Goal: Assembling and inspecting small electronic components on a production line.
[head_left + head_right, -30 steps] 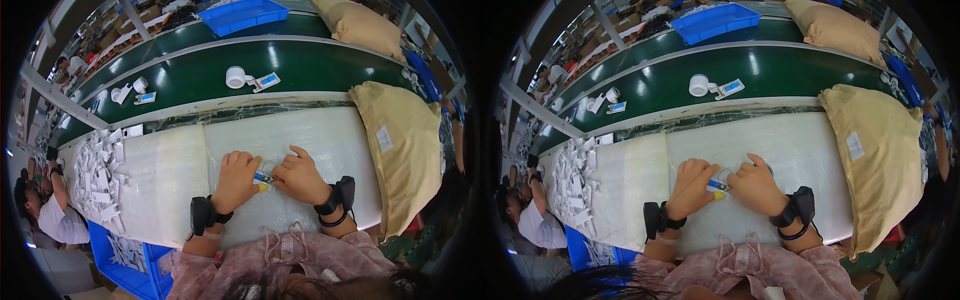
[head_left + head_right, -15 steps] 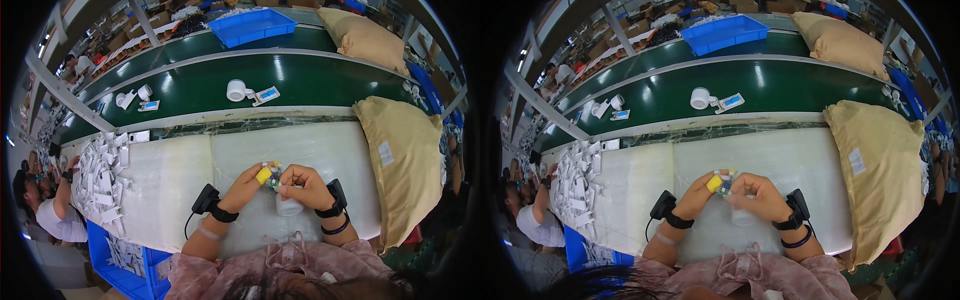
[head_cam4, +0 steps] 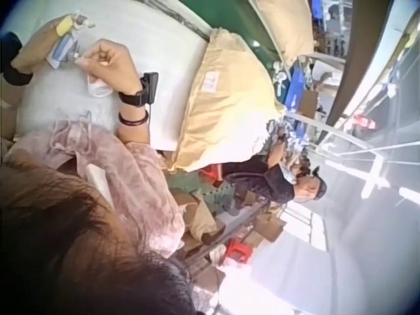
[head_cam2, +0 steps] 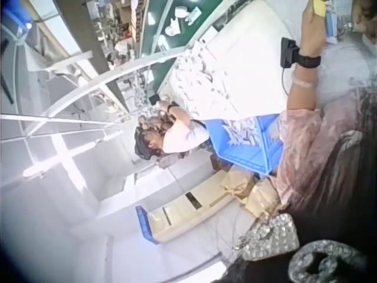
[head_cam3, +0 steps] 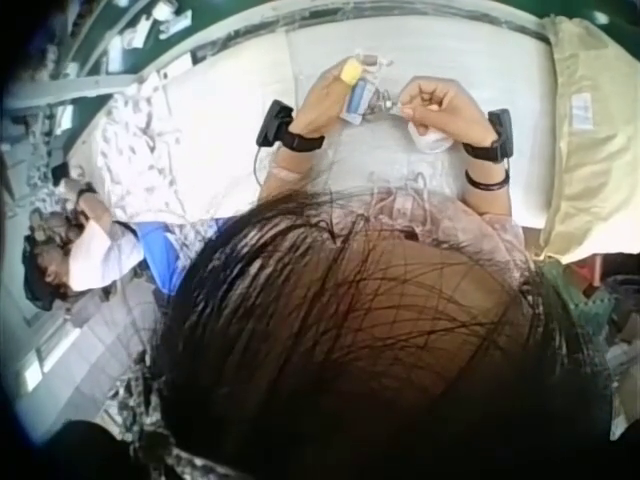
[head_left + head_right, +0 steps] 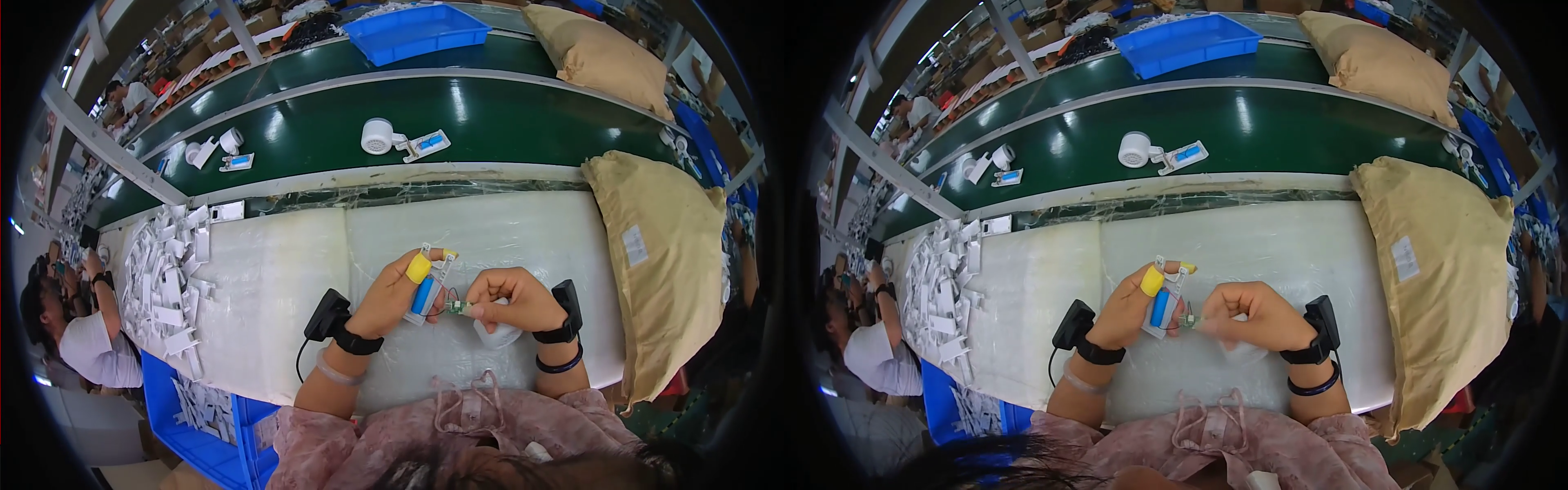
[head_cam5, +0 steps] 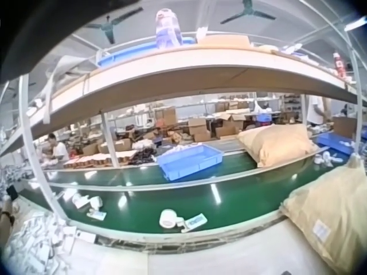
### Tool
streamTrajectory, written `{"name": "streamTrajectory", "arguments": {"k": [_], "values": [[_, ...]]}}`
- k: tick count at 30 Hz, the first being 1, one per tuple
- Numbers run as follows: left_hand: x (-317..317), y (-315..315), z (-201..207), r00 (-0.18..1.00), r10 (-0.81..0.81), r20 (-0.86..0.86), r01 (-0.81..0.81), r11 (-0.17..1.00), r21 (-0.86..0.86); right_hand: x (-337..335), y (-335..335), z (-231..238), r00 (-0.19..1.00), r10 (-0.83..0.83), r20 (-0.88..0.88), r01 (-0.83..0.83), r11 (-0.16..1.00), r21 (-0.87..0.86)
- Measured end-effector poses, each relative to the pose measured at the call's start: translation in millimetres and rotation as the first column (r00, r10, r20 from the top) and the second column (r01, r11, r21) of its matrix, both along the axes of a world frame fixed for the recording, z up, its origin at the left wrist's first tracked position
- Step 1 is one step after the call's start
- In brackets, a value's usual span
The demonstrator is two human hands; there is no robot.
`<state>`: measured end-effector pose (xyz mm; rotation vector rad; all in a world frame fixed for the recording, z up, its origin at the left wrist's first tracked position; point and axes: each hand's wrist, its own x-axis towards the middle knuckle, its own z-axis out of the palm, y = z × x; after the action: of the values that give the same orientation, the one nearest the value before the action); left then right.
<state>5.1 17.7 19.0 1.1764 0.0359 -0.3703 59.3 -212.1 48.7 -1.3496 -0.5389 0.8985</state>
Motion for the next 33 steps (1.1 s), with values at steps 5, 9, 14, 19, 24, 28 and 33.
{"name": "streamTrajectory", "arguments": {"k": [5, 9, 14, 19, 24, 28, 33], "values": [[-1.0, 0.2, 3.8, 1.000, -0.025, -0.014, 0.026, 0.999, 0.027, -7.0, 0.7, -12.8, 0.871, -0.016, 0.491, 0.142, 0.965, -0.222], [1.1, -2.6, -6.0, 0.999, 0.002, 0.045, -0.011, 0.980, 0.196, -10.9, 9.9, -12.6, 0.437, -0.047, 0.898, 0.477, 0.859, -0.187], [-0.6, -11.8, -15.3, 0.990, 0.137, 0.028, -0.137, 0.990, -0.019, -15.9, 26.5, -14.2, 0.390, -0.128, 0.912, 0.585, 0.799, -0.138], [0.5, -20.1, -21.4, 0.961, 0.271, -0.046, -0.275, 0.958, -0.085, -32.1, 41.2, -11.3, 0.152, -0.262, 0.953, 0.608, 0.785, 0.119], [-3.6, -27.6, -20.6, 0.954, 0.286, 0.090, -0.291, 0.956, 0.040, -35.8, 42.7, -19.8, 0.208, -0.183, 0.961, 0.562, 0.827, 0.036], [-9.9, -33.8, -15.7, 0.948, 0.229, 0.220, -0.276, 0.938, 0.211, -38.7, 45.4, -23.6, 0.225, -0.160, 0.961, 0.571, 0.821, 0.003], [-13.2, -44.0, -18.1, 0.927, 0.161, 0.339, -0.265, 0.920, 0.287, -38.0, 43.5, -32.8, 0.334, -0.180, 0.925, 0.616, 0.785, -0.069]]}}
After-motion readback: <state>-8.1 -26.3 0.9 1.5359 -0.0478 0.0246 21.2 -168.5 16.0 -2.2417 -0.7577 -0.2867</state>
